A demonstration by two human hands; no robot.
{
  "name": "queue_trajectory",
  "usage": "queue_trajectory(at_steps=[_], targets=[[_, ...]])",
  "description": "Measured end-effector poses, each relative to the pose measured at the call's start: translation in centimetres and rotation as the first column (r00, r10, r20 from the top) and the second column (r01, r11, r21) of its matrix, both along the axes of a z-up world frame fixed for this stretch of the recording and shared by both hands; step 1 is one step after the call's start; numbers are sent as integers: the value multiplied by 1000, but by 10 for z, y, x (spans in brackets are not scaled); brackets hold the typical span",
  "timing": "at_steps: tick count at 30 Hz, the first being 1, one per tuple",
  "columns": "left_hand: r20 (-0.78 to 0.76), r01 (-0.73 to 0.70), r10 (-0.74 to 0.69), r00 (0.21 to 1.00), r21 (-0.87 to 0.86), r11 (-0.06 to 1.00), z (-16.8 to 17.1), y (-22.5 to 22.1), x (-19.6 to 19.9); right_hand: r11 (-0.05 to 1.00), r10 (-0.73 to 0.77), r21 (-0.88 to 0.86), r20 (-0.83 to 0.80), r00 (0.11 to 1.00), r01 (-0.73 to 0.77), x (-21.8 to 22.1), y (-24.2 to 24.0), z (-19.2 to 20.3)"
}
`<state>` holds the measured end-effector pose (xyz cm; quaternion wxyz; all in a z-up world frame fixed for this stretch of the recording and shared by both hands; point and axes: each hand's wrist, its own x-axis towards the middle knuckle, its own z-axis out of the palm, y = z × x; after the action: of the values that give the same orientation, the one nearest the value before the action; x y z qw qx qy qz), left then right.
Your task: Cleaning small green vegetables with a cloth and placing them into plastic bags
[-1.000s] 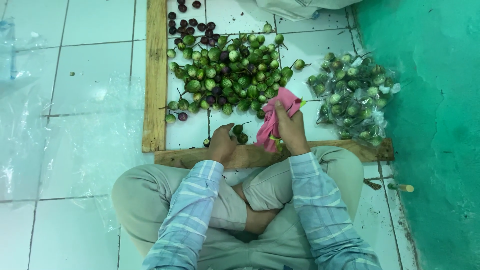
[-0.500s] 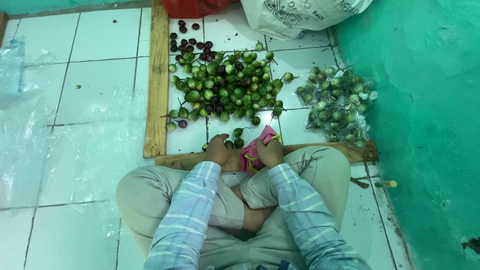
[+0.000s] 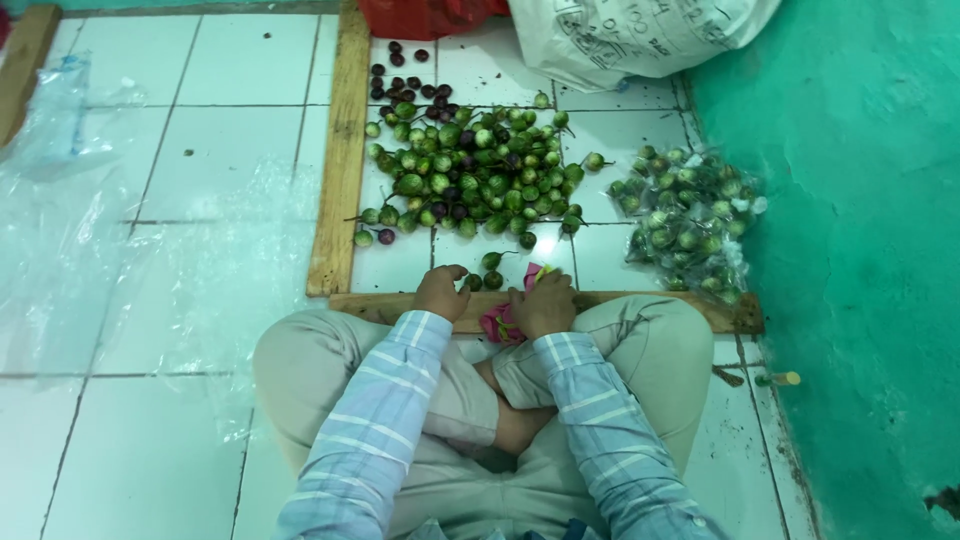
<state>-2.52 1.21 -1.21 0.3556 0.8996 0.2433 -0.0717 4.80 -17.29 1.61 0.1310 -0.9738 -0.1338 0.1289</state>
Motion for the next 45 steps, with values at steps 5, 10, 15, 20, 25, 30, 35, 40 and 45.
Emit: queue_trajectory(at_steps=[5,10,15,20,25,30,35,40,45], targets=[[9,-4,4,1000,-8,1000,44,22,-19,986,17,159,163,986,-43,-20,1,46],[27,-60,58,998,84,995,103,64,-52,846,144,383,507,850,-372,-31,22,47],[8,-244,246,969,170,955,136,123,-109,625,450,581,278,849,-521,-54,69,42],[-27,-464,476,879,181,867,89,190,-182,635,598,675,-121,792,-376,-68,128,10],[-61,-652,689,722,274,707,30,226,-235,662,664,712,-414,623,-234,-77,206,11],[-148,-727,781,607,295,621,20,212,-242,705,697,688,-625,352,-173,-97,271,34],[-158,-759,823,545,325,565,25,199,-228,738,670,609,-713,207,-291,-102,304,24],[-66,-794,835,546,277,541,8,207,-228,731,654,573,-744,140,-370,-107,319,4],[225,-835,804,551,151,530,-17,214,-237,745,643,569,-752,146,-348,-104,315,12]])
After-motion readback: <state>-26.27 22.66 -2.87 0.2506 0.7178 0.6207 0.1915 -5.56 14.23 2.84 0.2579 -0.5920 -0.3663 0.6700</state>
